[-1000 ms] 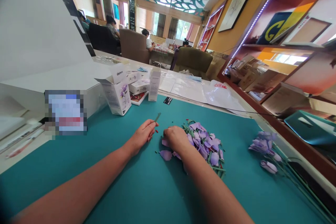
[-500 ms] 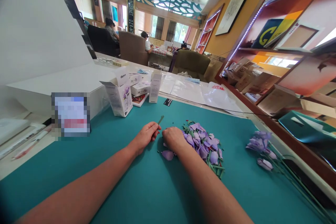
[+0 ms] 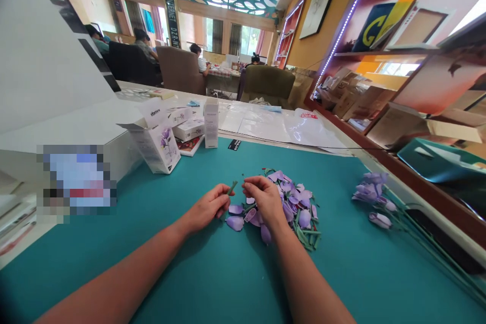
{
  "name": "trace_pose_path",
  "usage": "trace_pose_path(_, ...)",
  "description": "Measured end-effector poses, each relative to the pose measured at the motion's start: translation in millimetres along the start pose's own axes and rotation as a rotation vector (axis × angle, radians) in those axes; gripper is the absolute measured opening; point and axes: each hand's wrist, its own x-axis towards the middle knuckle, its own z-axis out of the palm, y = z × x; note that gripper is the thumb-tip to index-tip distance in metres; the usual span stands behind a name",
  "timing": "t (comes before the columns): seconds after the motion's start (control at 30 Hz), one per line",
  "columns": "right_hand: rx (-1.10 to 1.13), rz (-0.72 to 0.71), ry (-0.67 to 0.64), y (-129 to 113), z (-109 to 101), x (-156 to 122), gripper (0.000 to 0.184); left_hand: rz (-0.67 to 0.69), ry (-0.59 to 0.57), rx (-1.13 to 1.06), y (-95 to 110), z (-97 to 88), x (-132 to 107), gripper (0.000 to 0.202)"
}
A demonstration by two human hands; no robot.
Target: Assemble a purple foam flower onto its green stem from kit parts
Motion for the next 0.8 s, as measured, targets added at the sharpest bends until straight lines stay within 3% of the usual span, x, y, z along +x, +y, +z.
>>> trace_pose_path(0.2,0.211,0.060,-0.041,-2.5,0.7,-5.9,0.026,0.072,-0.055,0.187,0.8,5.3,-3.6,0.027)
trace_pose_path(0.8,0.049,-0.026,-0.165,-8.3,8.4,-13.7,0.014,0.088,-0.020,0.246,8.3,3.8,-9.7,0.026)
